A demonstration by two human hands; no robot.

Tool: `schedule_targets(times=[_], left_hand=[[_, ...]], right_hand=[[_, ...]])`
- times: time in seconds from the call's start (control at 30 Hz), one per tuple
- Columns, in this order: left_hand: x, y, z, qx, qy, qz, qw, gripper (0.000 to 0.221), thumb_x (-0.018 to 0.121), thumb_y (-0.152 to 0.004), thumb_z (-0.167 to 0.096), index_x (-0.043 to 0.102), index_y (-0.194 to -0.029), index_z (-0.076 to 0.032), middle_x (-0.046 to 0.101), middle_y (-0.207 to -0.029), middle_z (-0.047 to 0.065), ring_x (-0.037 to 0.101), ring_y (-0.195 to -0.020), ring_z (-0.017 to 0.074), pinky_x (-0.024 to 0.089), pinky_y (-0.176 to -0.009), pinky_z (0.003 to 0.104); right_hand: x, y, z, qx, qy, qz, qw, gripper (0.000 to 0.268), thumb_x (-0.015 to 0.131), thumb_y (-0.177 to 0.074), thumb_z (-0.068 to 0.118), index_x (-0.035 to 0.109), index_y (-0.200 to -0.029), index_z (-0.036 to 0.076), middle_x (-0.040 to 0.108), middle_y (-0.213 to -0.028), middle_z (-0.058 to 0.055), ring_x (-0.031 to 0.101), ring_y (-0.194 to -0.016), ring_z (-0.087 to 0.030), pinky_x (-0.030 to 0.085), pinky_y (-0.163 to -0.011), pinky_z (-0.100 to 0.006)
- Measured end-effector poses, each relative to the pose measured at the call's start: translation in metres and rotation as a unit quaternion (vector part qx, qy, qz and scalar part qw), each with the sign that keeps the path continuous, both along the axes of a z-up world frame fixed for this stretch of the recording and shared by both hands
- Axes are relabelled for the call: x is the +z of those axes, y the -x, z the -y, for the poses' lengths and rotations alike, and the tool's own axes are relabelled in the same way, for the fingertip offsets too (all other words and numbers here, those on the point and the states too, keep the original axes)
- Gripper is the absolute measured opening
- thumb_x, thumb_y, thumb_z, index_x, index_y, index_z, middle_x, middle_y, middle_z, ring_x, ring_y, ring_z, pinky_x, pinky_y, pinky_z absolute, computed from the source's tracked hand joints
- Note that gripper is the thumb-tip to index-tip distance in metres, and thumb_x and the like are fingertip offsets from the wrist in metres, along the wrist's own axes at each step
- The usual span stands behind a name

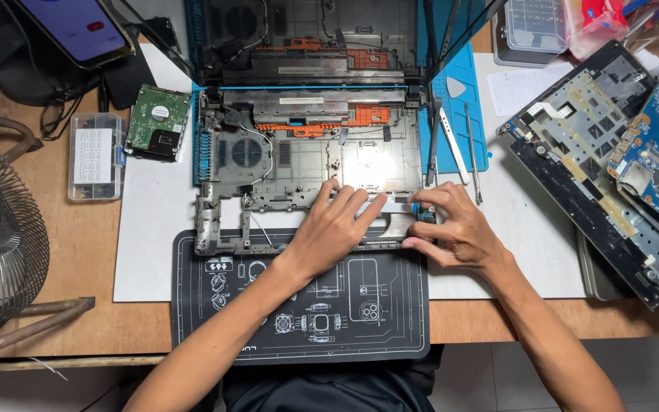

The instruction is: Disconnecting internal ribbon cables and manipulating small electronic components inside a laptop chassis during a repair process.

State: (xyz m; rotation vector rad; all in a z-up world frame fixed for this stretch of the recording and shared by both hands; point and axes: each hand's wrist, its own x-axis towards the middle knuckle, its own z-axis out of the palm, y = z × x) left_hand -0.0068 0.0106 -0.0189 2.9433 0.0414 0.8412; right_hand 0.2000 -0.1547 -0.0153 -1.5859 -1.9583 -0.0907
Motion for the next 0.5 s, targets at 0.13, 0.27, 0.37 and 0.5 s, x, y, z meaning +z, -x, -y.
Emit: schedule_targets(times=[0.13,0.27,0.37,0.5], left_hand=[[-0.001,-0.001,-0.001,0.002,-0.003,0.003,1.0,0.037,0.06,-0.098,-0.002,0.063,-0.134,-0.007,0.055,-0.085,0.006,0.055,-0.077,0.0206,0.047,-0.092,0.046],[-0.005,0.0,-0.002,-0.001,-0.004,0.004,1.0,0.037,0.06,-0.098,-0.004,0.063,-0.135,-0.007,0.055,-0.087,0.006,0.055,-0.078,0.0207,0.048,-0.09,0.044],[-0.009,-0.001,-0.002,-0.003,-0.006,0.01,1.0,0.034,0.06,-0.099,-0.006,0.065,-0.133,-0.007,0.054,-0.086,0.006,0.053,-0.076,0.0203,0.048,-0.082,0.04],[0.001,-0.001,0.0,-0.005,-0.009,0.036,0.999,0.029,0.06,-0.102,-0.01,0.068,-0.129,-0.007,0.052,-0.086,0.007,0.049,-0.074,0.0205,0.047,-0.072,0.036]], right_hand=[[-0.001,0.0,0.0,-0.006,0.003,-0.003,1.0,0.038,0.071,-0.092,0.045,0.061,-0.066,0.019,0.059,-0.124,0.0,0.06,-0.098,-0.02,0.048,-0.082,-0.038],[-0.045,-0.032,0.014,-0.04,-0.015,-0.074,0.996,0.036,0.07,-0.093,0.049,0.066,-0.075,0.018,0.061,-0.124,-0.005,0.064,-0.095,-0.022,0.051,-0.085,-0.039],[-0.029,-0.04,0.018,-0.088,-0.065,-0.109,0.988,0.035,0.065,-0.099,0.045,0.065,-0.083,0.014,0.062,-0.121,-0.01,0.065,-0.09,-0.025,0.055,-0.086,-0.04],[-0.005,-0.038,0.015,-0.119,-0.118,-0.112,0.979,0.038,0.054,-0.109,0.039,0.064,-0.086,0.01,0.061,-0.111,-0.013,0.066,-0.084,-0.026,0.057,-0.082,-0.039]])
